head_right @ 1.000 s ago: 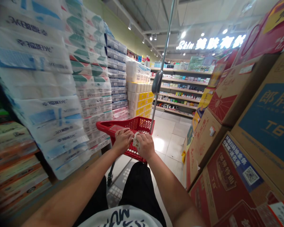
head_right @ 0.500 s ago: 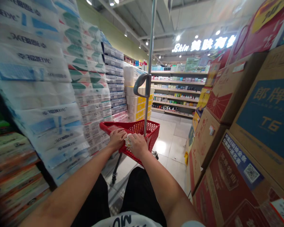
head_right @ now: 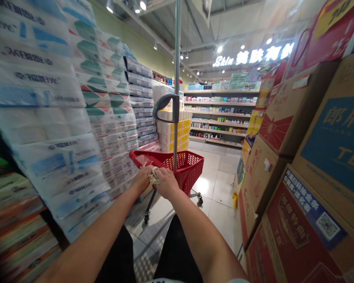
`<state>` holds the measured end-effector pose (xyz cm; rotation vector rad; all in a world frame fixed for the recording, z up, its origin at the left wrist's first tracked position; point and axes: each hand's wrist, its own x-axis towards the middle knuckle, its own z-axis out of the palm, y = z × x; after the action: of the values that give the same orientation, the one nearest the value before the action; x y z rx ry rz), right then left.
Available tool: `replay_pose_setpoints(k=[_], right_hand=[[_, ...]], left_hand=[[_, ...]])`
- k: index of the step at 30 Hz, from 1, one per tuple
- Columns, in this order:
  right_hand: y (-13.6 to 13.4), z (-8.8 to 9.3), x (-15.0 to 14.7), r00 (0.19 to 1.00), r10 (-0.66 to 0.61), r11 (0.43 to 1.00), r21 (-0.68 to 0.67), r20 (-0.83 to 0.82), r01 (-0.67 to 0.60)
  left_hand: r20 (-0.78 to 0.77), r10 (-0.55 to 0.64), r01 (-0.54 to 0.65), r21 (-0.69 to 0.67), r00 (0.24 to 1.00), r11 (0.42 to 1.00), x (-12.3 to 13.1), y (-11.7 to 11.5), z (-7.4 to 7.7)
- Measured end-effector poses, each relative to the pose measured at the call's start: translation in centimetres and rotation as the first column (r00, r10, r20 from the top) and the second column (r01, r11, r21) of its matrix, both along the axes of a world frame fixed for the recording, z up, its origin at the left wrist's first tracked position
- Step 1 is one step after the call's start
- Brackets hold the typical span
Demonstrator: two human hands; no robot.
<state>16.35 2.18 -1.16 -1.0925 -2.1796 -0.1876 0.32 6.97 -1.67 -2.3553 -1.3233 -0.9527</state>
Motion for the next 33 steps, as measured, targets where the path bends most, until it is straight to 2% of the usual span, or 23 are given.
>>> replay_pose_setpoints(k=[4,7,10,12,15,17,19,22,24,26,31,33], right_hand=[[-0.4,0.3,-1.2,1.000,0.005,1.000,-0.024,0.025,-0.005],[-1.3,-1.2,-2.5,1.000,-0.015,0.998,0.058,0.001,0.015],[-2.0,-2.2,-3.3,1.000,0.016,0.990,0.140,0.021,-0.019],[-2.0,-1.7,-3.7,0.999,0.025,0.992,0.119,0.046,-0.030],[-1.6,0.2,-4.3,0.996,0.020,1.000,0.000,0.088,-0.020],[-1.6,0.7,-4.6,0.994,0.027,0.999,-0.045,0.109,-0.022],[-1.9,0.1,-5.0,0.996,0.026,1.000,-0.009,0.091,-0.025],[-2.6,-2.0,-5.3,0.998,0.040,0.991,0.126,0.049,-0.046],[-2.9,-2.9,-5.5,0.999,0.026,0.984,0.173,0.047,-0.033],[-3.0,-2.4,-5.7,0.997,-0.016,0.989,0.145,0.076,0.005],[-2.6,0.9,-6.5,0.975,-0.055,0.998,-0.007,0.213,0.058],[-2.5,1.1,-6.7,0.977,-0.053,0.998,-0.022,0.207,0.059]], left_hand=[[-0.012,0.045,-0.045,-0.059,0.999,0.997,-1.2,-0.3,0.4],[0.057,0.076,-0.070,-0.096,0.995,0.993,-2.2,-0.6,0.6],[0.192,0.104,-0.081,-0.123,0.976,0.989,-3.1,-1.0,0.7],[0.274,0.112,-0.073,-0.150,0.955,0.986,-3.7,-1.3,0.8],[0.325,0.119,-0.058,-0.190,0.938,0.980,-4.5,-1.9,1.1],[0.355,0.119,-0.039,-0.224,0.927,0.974,-5.0,-2.3,1.2],[0.370,0.096,-0.001,-0.248,0.924,0.969,-5.3,-2.6,1.3],[0.345,0.054,0.032,-0.239,0.937,0.970,-5.6,-2.9,1.1],[0.337,0.050,0.030,-0.230,0.940,0.973,-5.7,-3.0,1.1],[0.339,0.056,0.028,-0.236,0.939,0.971,-5.8,-3.1,1.2],[0.373,0.080,0.034,-0.288,0.924,0.957,-5.8,-4.3,2.0],[0.365,0.068,0.016,-0.224,0.928,0.975,-5.0,-5.5,2.3]])
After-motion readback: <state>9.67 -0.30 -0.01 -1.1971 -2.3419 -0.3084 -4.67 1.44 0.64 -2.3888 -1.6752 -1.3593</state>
